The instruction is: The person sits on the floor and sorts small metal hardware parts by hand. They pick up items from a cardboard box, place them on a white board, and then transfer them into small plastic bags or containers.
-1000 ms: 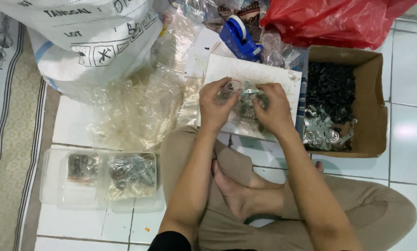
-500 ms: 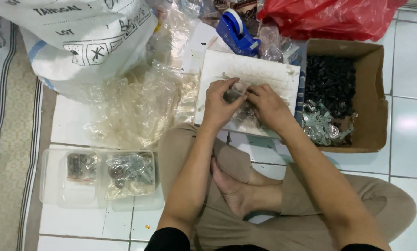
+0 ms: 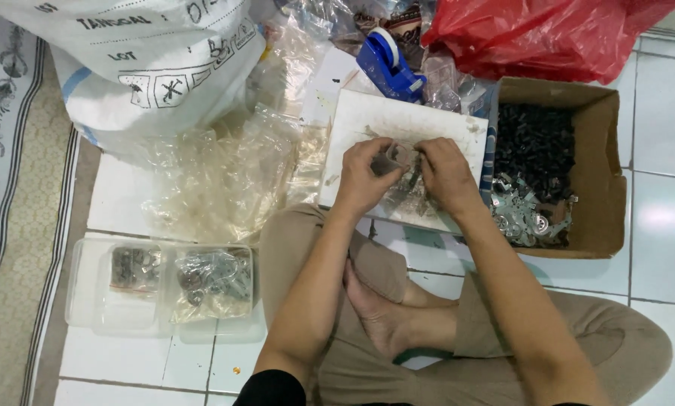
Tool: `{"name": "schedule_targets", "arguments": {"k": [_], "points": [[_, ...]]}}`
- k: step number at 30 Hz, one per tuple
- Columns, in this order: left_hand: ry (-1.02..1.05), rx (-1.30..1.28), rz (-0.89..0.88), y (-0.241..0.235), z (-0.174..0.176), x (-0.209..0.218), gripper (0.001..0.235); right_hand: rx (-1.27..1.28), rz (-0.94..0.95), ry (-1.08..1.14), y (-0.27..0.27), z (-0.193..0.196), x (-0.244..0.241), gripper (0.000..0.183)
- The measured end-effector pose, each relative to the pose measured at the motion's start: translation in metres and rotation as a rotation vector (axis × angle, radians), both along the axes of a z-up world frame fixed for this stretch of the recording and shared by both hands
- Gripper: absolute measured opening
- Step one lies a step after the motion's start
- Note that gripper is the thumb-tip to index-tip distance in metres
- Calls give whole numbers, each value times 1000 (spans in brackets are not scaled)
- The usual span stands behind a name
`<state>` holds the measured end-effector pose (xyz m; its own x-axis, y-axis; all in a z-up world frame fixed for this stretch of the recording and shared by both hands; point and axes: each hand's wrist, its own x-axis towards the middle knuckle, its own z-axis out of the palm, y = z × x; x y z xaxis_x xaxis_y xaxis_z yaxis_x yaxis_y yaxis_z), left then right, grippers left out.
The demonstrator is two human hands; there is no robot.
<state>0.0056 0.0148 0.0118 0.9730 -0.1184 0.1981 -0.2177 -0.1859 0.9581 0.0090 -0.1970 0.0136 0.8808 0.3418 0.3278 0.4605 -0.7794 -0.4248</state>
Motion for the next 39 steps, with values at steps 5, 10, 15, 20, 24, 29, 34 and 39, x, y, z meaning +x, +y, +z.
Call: {"name": "schedule_targets", "arguments": {"k": [5,10,15,20,24,29,34,39], "points": [[-47,44,44,-2,3,-2,48,476,-183,85,19,39,-6,15],[-74,61,43,-8,-3,0,48,755,-200,65,53,70,-10,17],[-56,88,63,-9,-16,-1,50,744,-177,-73,77,57,-10,17],[-52,81,98,-14,-26,2,51,536,-175,-88,78,59,-23,20],[-86,35,109,-9,-13,-1,48,513,-208,-97,74,70,-31,25],[-91,-64,194,1,-6,5,41,425,-227,-49,36,37,-34,28],[-145,-9,161,1,-3,3,41,83,18,7,42,10,-27,57],[-71,-1,161,0,1,1,37,-96,25,-22,28,-18,-25,16]]}}
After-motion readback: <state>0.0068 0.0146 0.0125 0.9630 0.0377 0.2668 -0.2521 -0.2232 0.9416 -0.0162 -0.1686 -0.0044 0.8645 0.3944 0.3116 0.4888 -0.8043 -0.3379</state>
